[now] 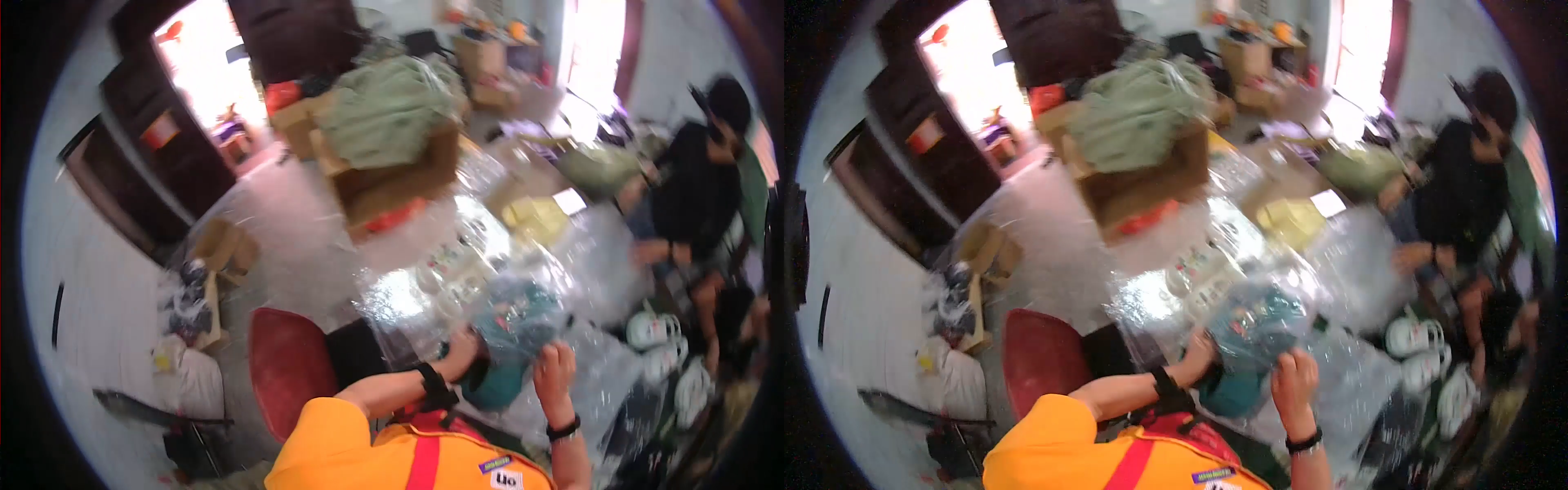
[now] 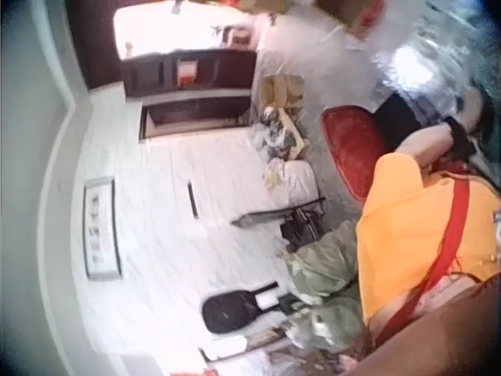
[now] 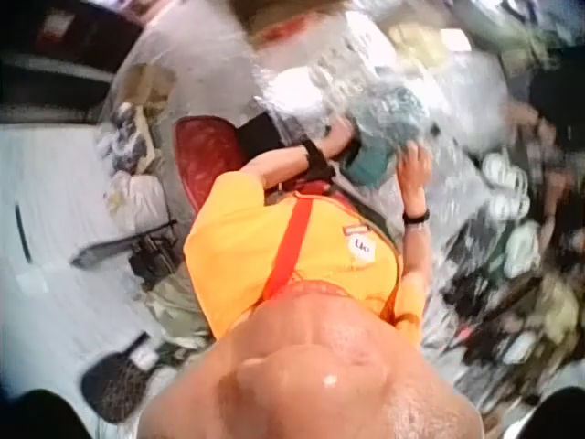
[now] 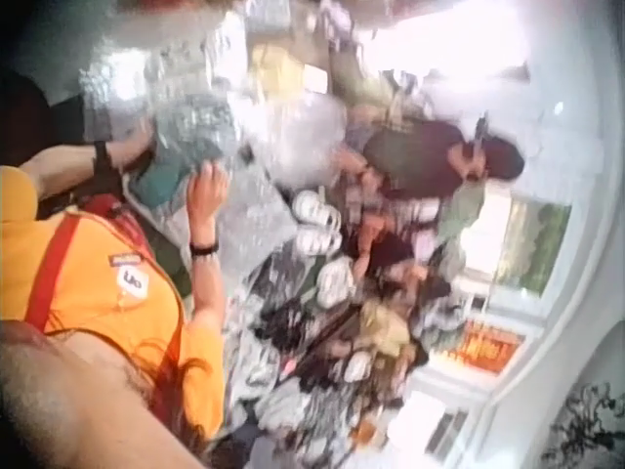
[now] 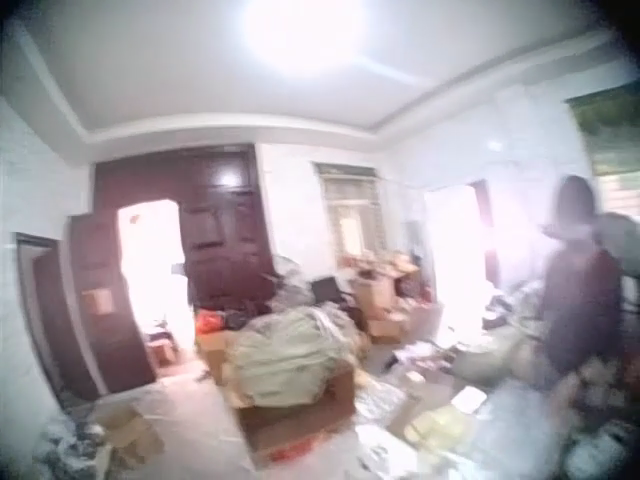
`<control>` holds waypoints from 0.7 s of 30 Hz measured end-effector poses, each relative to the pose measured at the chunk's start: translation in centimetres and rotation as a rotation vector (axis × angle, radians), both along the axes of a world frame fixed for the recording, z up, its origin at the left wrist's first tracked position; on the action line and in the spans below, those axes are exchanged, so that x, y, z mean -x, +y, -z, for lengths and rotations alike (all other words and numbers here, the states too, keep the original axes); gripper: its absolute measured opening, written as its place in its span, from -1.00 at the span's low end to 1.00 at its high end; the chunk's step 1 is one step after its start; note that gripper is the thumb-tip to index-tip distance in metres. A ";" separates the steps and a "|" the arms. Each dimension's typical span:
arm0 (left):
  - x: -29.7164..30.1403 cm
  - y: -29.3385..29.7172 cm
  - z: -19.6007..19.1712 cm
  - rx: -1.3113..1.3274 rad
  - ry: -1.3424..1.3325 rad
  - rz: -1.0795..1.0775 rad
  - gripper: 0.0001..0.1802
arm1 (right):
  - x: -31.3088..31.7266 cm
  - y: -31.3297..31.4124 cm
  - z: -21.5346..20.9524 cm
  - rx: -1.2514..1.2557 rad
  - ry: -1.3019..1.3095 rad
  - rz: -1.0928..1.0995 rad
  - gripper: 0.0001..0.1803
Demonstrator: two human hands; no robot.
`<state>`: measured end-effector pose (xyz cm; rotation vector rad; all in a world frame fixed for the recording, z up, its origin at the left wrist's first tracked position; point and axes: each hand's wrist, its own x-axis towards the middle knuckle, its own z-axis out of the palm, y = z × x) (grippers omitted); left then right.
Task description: The recorder is shown packing various pairs of clogs into plastic zip-lock bags at a shared workspace.
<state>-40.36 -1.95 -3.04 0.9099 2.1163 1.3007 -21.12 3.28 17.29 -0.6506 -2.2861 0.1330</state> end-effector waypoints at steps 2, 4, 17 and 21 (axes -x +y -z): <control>0.2 -0.5 -3.8 -0.370 -0.657 -0.054 -0.75 | -0.3 0.9 1.0 0.002 0.067 0.032 -0.72; -0.6 -0.6 -13.2 -0.421 -0.913 -0.132 -0.73 | -0.7 1.3 0.7 0.024 0.074 0.097 -0.74; -4.0 2.5 -10.5 -0.384 -1.032 0.105 -0.67 | -4.8 -3.4 2.4 0.325 0.162 0.253 -0.50; -5.6 3.3 -10.6 -0.289 -0.852 0.122 -0.75 | -4.4 -3.6 0.3 0.209 0.047 0.281 -0.50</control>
